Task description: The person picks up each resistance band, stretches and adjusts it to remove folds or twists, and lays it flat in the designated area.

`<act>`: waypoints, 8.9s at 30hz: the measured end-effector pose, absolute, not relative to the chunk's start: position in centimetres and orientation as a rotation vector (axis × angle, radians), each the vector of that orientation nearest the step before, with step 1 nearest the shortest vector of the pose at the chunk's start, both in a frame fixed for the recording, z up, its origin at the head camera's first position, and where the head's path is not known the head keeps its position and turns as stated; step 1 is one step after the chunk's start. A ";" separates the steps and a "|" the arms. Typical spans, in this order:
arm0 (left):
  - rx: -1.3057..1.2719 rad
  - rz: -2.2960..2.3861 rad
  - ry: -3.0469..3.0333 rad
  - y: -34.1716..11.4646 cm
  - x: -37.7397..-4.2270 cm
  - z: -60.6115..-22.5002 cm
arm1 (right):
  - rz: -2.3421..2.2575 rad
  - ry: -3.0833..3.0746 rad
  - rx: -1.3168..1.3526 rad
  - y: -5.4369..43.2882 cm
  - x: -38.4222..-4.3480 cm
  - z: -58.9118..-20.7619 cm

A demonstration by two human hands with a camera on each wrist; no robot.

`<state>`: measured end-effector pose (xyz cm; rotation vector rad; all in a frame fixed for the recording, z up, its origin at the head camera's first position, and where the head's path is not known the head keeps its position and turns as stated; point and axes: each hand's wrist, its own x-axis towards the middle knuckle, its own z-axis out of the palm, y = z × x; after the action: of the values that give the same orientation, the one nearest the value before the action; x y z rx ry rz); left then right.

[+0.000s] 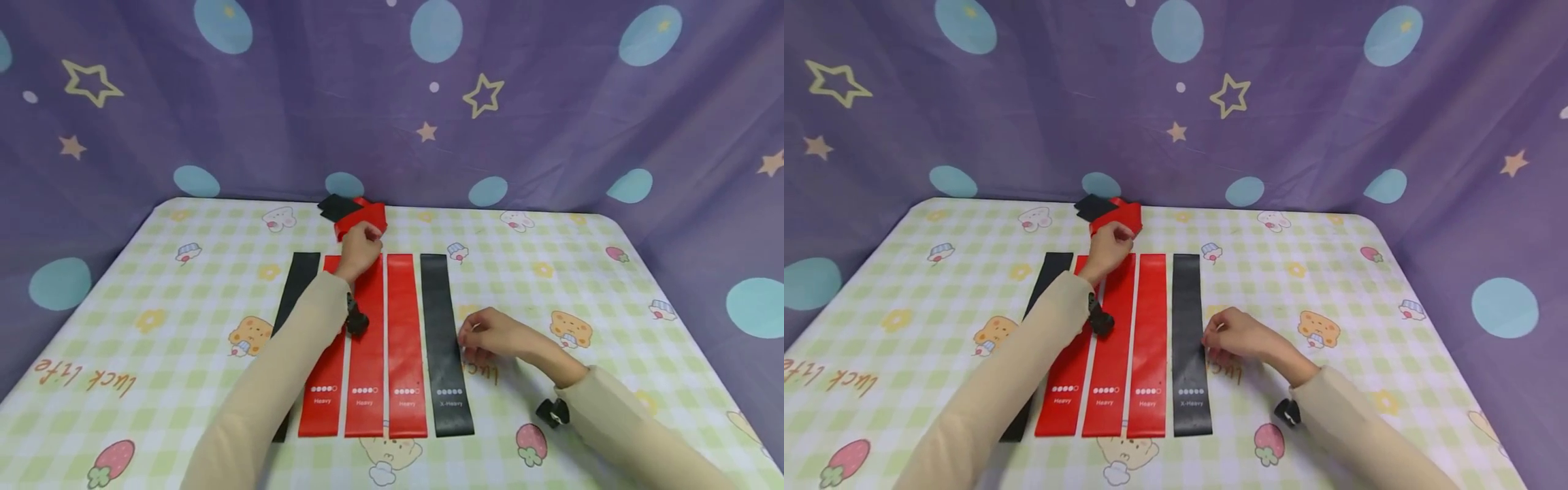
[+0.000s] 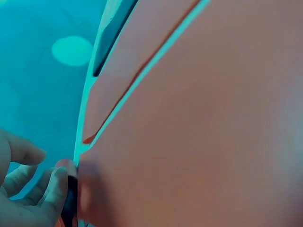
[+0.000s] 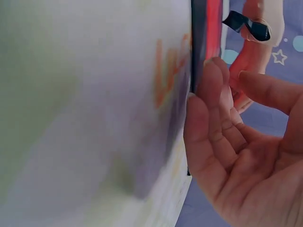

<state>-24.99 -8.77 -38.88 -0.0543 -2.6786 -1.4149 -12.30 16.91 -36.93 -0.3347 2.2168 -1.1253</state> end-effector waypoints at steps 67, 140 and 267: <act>0.613 -2.023 -2.466 -11.8 -27.6 -37.9 | -1.621 2.131 -0.031 5.3 -22.4 -37.7; 0.260 -1.986 -2.282 -7.4 -20.6 -37.9 | -2.158 1.611 0.290 5.2 -24.7 -37.8; -0.004 -2.174 -2.754 -13.4 -12.3 -37.1 | -2.376 1.563 0.303 22.0 -24.7 -35.1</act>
<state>-12.25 -13.43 -37.12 -0.0037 -2.7538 -2.1742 -24.71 21.98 -35.05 0.3025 1.5630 -2.3759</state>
